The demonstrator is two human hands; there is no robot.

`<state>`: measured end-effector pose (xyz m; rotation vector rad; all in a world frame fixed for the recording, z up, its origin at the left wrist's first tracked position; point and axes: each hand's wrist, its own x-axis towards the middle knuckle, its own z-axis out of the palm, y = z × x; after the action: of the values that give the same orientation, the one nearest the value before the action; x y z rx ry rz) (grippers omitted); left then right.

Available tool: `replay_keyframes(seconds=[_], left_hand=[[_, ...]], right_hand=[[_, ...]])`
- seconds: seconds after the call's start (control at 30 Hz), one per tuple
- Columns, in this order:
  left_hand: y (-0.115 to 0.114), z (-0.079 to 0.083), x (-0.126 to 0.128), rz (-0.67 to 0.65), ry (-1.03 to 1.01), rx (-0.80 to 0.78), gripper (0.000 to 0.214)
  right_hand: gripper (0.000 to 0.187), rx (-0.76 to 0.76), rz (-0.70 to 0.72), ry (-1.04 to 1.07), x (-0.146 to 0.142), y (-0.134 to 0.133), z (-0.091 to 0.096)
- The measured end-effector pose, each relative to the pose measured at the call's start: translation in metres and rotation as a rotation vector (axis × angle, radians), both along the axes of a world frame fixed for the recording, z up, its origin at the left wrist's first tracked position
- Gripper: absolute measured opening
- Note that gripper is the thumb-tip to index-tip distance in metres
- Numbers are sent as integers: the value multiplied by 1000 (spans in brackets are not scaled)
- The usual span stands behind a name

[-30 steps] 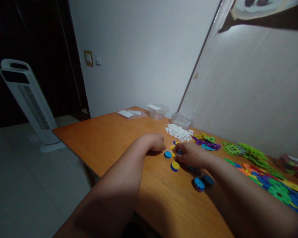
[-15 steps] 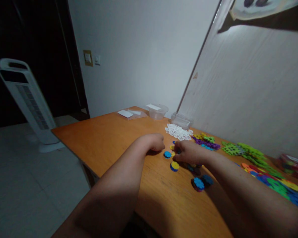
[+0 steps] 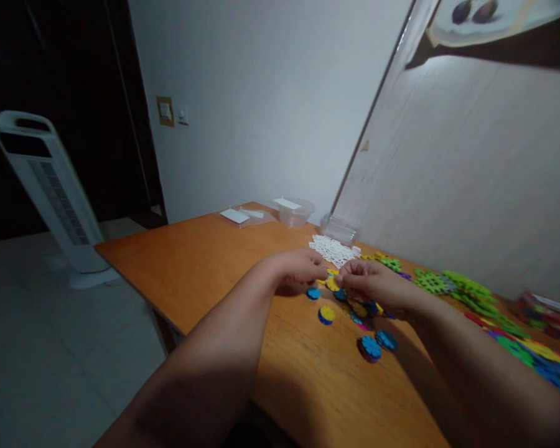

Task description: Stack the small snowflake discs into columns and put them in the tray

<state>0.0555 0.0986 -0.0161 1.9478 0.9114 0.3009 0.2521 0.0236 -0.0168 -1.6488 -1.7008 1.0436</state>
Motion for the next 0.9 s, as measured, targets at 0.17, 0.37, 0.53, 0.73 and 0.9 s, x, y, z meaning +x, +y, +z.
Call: replay_keyframes(seconds=[0.17,0.37,0.53,0.73,0.9], left_hand=[[-8,4,0,-132,-140,-80,22],[-6,5,1,-59,-184,-129,17],[-6,4,4,-32,-206,-141,14],[-12,2,5,-74,-282,-326,16],[5,-7,8,3,-255,-112,19]], right_hand=[[32,-1,-29,128,-6,-4,-3],[28,246,-72,-66,-19,-13,-1],[18,514,-28,-551,-25,-22,5],[17,444,-75,-606,-21,-31,0],[15,276,8,-514,-19,-42,-11]])
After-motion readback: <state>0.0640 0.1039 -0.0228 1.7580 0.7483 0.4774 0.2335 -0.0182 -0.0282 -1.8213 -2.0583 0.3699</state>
